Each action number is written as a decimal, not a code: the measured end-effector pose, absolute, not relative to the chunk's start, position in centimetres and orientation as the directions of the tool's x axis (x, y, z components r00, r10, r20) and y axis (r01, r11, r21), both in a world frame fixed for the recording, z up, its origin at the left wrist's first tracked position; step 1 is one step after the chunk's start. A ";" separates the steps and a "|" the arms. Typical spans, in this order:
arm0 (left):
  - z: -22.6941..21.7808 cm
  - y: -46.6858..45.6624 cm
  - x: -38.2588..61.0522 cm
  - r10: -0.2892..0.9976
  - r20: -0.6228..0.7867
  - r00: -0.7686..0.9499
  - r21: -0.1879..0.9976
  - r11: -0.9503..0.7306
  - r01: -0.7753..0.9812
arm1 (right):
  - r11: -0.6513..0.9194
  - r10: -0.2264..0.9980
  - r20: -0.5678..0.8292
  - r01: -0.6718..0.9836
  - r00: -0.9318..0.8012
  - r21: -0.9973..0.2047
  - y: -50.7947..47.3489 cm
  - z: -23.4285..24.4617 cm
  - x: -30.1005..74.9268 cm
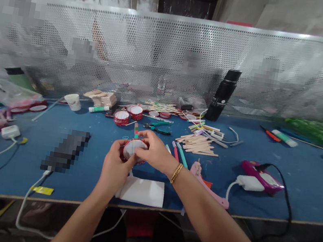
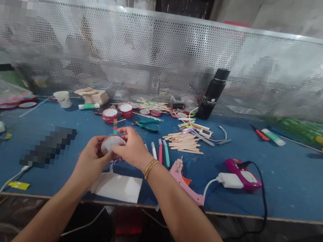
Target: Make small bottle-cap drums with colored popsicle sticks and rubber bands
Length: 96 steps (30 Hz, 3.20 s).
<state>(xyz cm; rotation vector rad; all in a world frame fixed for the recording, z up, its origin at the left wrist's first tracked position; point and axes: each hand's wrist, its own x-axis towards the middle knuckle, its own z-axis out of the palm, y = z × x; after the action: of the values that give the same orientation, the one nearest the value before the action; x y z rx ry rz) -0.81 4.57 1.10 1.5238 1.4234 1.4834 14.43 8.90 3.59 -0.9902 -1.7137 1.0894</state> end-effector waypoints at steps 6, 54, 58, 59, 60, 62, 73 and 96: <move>1.3 4.9 -1.6 0.928 0.288 -0.237 0.947 -0.239 0.213 | 0.369 0.898 0.298 0.188 -0.323 -0.910 9.4 4.2 15.3; 2.2 4.9 -1.7 0.948 0.314 -0.059 0.873 -0.264 0.409 | 0.354 0.917 0.303 0.179 -0.257 -0.918 9.6 3.0 14.0; 2.0 4.8 -1.8 0.958 0.285 -0.025 0.900 -0.258 0.352 | 0.363 0.917 0.308 0.207 -0.254 -0.909 9.4 3.3 14.1; 2.0 4.8 -1.9 0.964 0.267 -0.011 0.916 -0.250 0.314 | 0.364 0.916 0.308 0.211 -0.256 -0.907 9.3 3.4 14.2; 2.0 4.7 -2.0 0.970 0.245 0.005 0.936 -0.238 0.260 | 0.365 0.916 0.308 0.215 -0.258 -0.906 9.3 3.5 14.2; 1.9 4.6 -2.3 0.982 0.188 0.015 0.975 -0.189 0.117 | 0.363 0.916 0.305 0.217 -0.261 -0.906 9.3 3.6 14.2; 2.6 5.0 -2.8 0.992 0.122 0.020 0.992 -0.122 -0.027 | 0.339 0.925 0.287 0.198 -0.250 -0.920 9.5 3.1 14.1; 3.4 7.1 -4.3 0.921 0.179 0.346 0.249 -0.382 0.890 | 0.318 0.948 0.317 0.052 -0.023 -0.947 10.6 4.2 15.8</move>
<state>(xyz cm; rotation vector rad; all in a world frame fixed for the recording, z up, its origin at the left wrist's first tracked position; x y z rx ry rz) -4.31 7.12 3.40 2.4874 1.6806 0.4416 15.80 10.56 4.16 -0.9984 -1.3958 0.9502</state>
